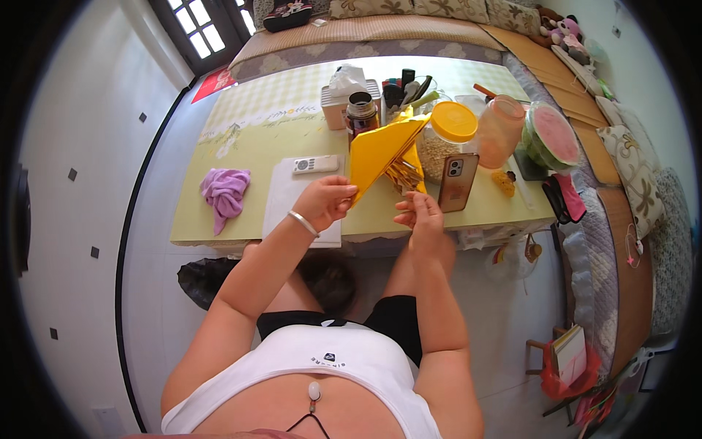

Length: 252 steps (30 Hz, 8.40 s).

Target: The person sits on the floor and folds rectangular sheets of gold-colored paper into triangular shapes. They repeatedly fold the paper in half, then fold the corners to the center crease to form a triangle, and place the finished items into a stack on the table.

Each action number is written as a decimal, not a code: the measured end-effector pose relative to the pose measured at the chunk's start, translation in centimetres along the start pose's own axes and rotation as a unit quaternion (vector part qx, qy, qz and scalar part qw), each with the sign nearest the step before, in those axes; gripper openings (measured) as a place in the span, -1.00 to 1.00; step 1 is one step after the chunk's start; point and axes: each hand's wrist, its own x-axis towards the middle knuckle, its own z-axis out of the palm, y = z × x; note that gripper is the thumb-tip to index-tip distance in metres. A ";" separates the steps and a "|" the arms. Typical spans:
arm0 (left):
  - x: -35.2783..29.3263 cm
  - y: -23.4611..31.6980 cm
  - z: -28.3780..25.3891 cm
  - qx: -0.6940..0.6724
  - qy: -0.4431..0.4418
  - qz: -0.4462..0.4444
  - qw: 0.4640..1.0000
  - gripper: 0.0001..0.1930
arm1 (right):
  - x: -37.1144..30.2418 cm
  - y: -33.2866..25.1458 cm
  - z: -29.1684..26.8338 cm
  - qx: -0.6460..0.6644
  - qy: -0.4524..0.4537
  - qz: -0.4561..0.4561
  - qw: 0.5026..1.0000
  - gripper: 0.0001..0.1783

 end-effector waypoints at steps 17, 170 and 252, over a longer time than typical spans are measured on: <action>7.7 0.1 2.7 0.040 0.108 0.004 0.993 -0.87 | 2.5 -0.5 5.6 -0.039 -0.036 0.108 0.993 -0.61; -2.7 -0.8 -22.3 0.246 0.247 0.170 0.922 -0.83 | 5.0 11.6 12.1 -0.147 -0.123 0.173 0.966 -0.89; -2.7 -3.6 -13.8 0.865 0.089 0.250 0.426 -0.91 | 3.6 8.0 12.9 -0.734 -0.382 -0.264 0.496 -0.78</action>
